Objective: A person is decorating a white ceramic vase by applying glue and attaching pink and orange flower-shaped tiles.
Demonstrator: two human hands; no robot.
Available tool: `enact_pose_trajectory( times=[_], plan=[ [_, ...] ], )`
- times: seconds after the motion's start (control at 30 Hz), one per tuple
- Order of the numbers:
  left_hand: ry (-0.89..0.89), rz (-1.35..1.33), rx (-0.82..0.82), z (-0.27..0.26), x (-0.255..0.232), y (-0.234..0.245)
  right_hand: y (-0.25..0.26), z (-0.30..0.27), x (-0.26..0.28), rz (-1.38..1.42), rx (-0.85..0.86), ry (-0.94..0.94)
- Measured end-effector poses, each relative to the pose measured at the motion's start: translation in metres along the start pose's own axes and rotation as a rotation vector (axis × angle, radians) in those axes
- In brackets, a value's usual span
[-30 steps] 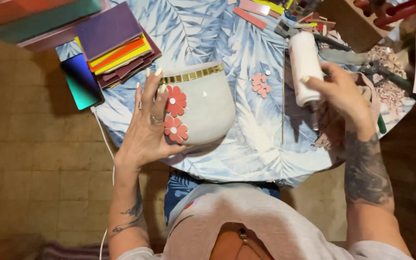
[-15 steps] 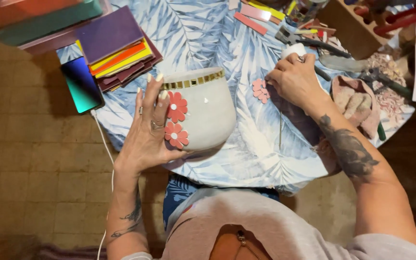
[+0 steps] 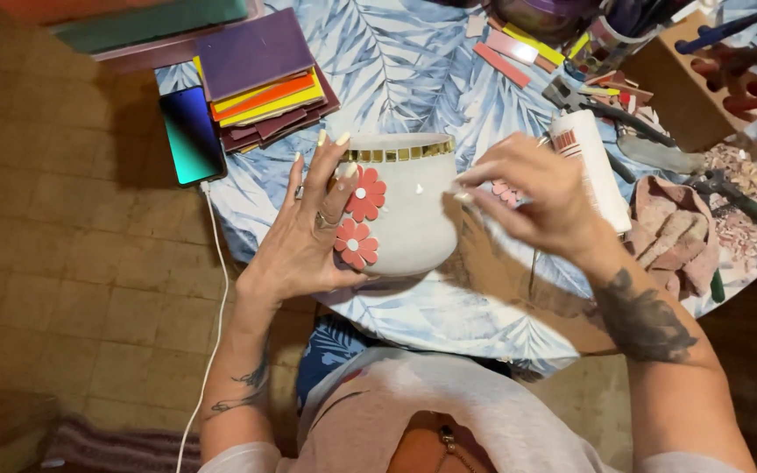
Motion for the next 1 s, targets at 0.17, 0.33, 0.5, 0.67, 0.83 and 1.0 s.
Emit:
enact_pose_trajectory(
  times=[0.17,0.33,0.5,0.67,0.83,1.0],
  plan=[
    [0.007,0.014,-0.011,-0.001,0.000,0.001,-0.014,0.016,0.035,-0.014,0.009,0.170],
    [0.009,-0.005,-0.021,-0.002,-0.001,0.002,-0.017,0.016,0.035,-0.107,-0.021,0.187],
    [0.007,0.011,-0.011,-0.002,-0.001,0.002,-0.020,0.011,0.030,-0.129,-0.032,0.172],
    [0.011,0.007,-0.003,-0.003,0.001,0.000,-0.014,0.000,0.034,-0.134,-0.074,0.190],
    [0.003,0.006,-0.011,-0.004,0.001,0.001,-0.026,-0.007,0.035,-0.429,0.017,0.187],
    [0.000,0.003,-0.018,-0.004,0.001,0.001,-0.029,-0.006,0.038,-0.469,0.024,0.202]
  ],
)
Point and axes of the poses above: each hand's wrist, its own z-axis towards the middle knuckle, its own y-axis out of the back of the hand, x = y × z, the point moved 9 cm from there along z, towards the middle knuckle, and after that the axes turned 4 degrees about z, right-handed, at the moved point
